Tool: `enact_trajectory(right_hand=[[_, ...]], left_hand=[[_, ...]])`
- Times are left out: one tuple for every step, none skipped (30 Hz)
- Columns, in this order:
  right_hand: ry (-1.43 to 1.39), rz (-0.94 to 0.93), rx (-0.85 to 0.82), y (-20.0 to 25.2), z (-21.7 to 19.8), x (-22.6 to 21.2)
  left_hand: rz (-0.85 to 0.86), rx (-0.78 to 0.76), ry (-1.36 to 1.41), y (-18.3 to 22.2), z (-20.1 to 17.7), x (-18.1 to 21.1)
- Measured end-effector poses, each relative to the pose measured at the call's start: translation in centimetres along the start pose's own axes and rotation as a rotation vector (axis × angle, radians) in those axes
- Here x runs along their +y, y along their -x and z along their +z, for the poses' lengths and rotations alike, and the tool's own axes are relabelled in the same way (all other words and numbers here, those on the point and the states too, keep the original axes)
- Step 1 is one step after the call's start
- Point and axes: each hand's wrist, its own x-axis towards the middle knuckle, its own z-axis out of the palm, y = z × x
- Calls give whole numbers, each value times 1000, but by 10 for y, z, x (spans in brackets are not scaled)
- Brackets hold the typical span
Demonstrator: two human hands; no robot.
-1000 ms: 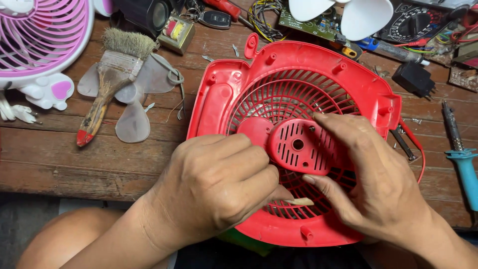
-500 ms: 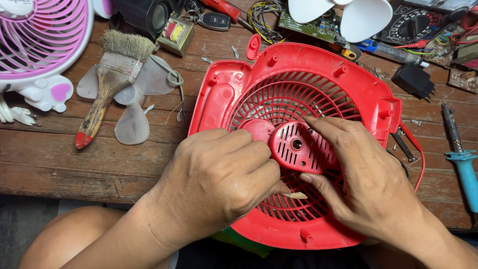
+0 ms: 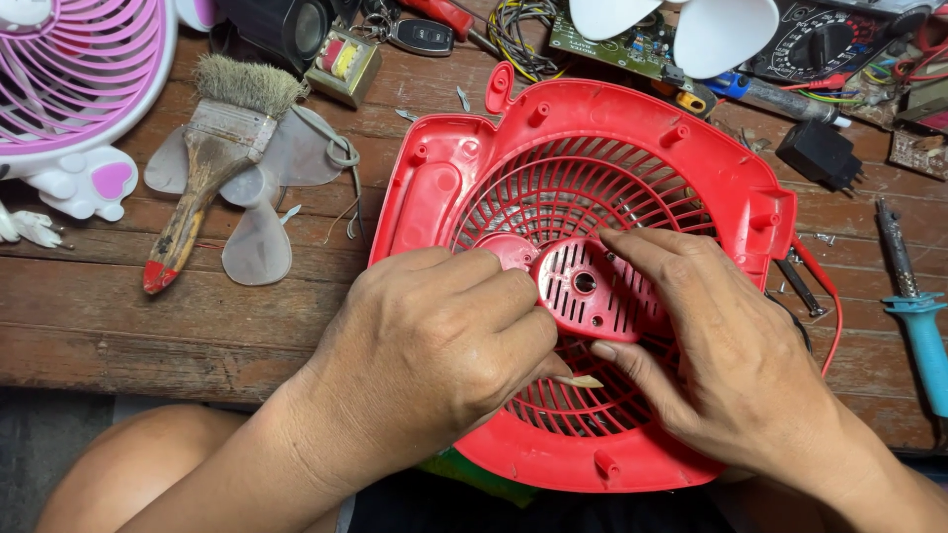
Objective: Assembling a fan motor into its plastic housing and securing the internal cover with a screwdriver.
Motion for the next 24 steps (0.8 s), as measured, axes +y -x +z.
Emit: enact_trajectory(right_hand=[[0, 0, 0, 0, 0, 0], [4, 0, -3, 0, 0, 0], [8, 1, -7, 0, 0, 0], [7, 1, -7, 0, 1, 1], [17, 6, -16, 0, 1, 2], [26, 12, -24, 1, 2, 3], [25, 12, -25, 0, 2, 3], [33, 5, -32, 0, 2, 3], [40, -3, -39, 0, 2, 3], [40, -2, -39, -1, 1, 3], [34, -13, -53, -1, 0, 4], [29, -24, -67, -1, -1, 4], [28, -23, -67, -1, -1, 4], [15, -25, -87, -1, -2, 5], [2, -27, -108, -1, -2, 6], [3, -26, -106, -1, -3, 5], [-5, 1, -112, -1, -4, 5], [-13, 26, -119, -1, -4, 4], [-13, 27, -117, 0, -5, 5], [-41, 24, -120, -1, -6, 5], [-69, 21, -122, -1, -6, 6], [-69, 20, -123, 0, -7, 5], [-81, 31, -119, 1, -8, 5], [-92, 42, -115, 1, -9, 5]], left_hand=[[0, 0, 0, 0, 0, 0], [-1, 2, -3, 0, 0, 0], [-1, 4, -5, 0, 0, 0], [-2, 3, -5, 0, 0, -1], [-11, 4, 4, 0, 0, -1], [-20, 4, 13, 0, 1, -1], [-20, 3, 14, 0, 1, -1], [-24, 15, 17, 0, 1, -1], [-27, 27, 20, 0, 2, -1], [-27, 26, 21, 0, 2, -2], [-29, 26, 16, 0, 3, -2], [-32, 25, 11, 0, 3, -2], [-32, 24, 12, 1, 3, -2], [-34, 8, -4, 1, 4, -2], [-36, -8, -20, 1, 4, -1], [-34, -8, -20, 1, 4, -1], [-31, -13, -34, 1, 4, -1], [-29, -19, -50, 2, 4, -1], [-28, -19, -50, 2, 4, -1], [-32, -9, -48, 1, 4, -1], [-36, 1, -47, 1, 3, -1], [-37, 1, -47, 2, 4, -1], [-31, 8, -71, 2, 4, -2], [-24, 15, -96, 2, 5, -2]])
